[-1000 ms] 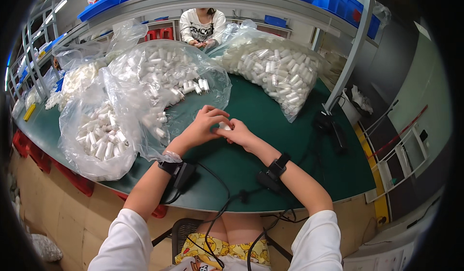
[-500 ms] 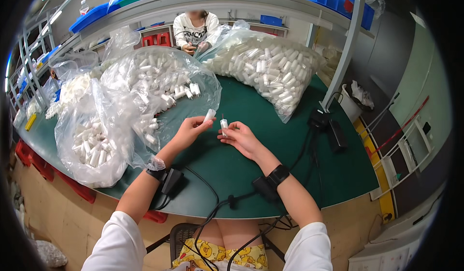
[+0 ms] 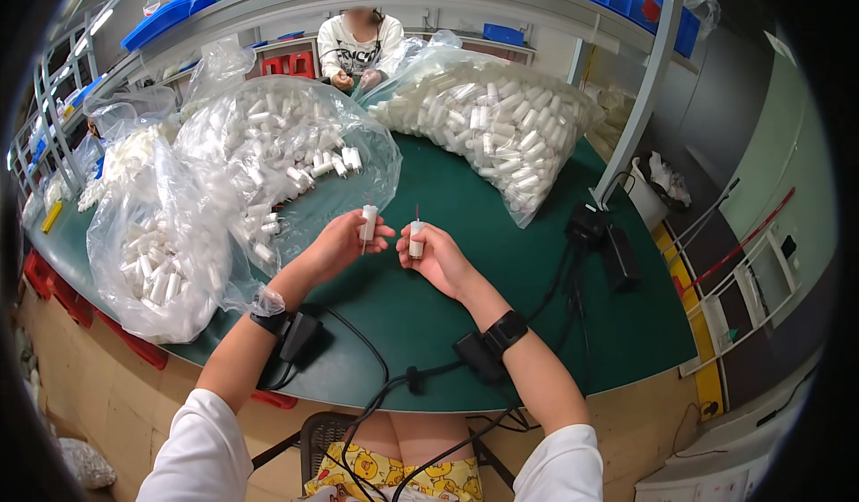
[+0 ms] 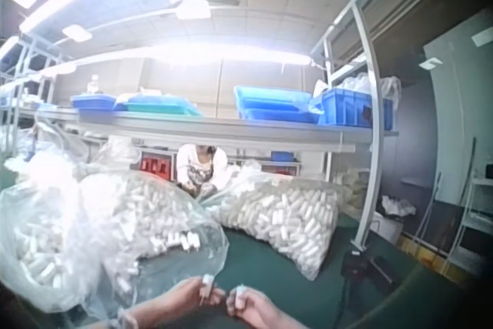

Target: The person repeatedly picks up small white cylindrical objects from plastic bags on a green table and joins two pieces together by hand. The person places the assembled items back into the bags. Another person is visible working in the background.

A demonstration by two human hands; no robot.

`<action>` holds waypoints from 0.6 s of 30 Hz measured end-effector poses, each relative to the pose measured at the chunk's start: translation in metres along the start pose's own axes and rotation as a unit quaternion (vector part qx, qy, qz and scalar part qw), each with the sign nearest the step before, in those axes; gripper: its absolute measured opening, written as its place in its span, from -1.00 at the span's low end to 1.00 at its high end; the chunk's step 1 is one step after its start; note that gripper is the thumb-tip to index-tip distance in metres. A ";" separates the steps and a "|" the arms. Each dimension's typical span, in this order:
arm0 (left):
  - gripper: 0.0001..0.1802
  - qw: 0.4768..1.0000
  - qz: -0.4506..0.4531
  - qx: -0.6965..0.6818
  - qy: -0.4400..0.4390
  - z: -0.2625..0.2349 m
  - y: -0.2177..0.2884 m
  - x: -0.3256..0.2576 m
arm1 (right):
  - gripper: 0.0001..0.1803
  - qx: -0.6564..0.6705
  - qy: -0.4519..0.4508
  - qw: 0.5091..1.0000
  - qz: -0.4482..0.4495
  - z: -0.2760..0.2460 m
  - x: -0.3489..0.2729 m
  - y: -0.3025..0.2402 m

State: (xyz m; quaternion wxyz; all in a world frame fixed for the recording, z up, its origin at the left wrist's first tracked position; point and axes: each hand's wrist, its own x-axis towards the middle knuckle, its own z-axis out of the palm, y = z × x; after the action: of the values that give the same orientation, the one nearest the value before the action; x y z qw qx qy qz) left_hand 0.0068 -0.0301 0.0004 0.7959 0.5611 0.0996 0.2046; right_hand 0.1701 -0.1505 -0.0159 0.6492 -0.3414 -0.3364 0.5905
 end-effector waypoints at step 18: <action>-0.70 1.000 -0.017 0.016 -0.001 0.007 0.003 -0.006 | -0.72 0.005 -0.032 0.997 0.069 0.002 0.001 0.001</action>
State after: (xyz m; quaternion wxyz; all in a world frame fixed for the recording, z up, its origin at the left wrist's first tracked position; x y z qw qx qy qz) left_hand 0.0035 -0.0381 0.0052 0.7906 0.5719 0.1115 0.1884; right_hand 0.1681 -0.1490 -0.0153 0.5976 -0.3412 -0.3302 0.6461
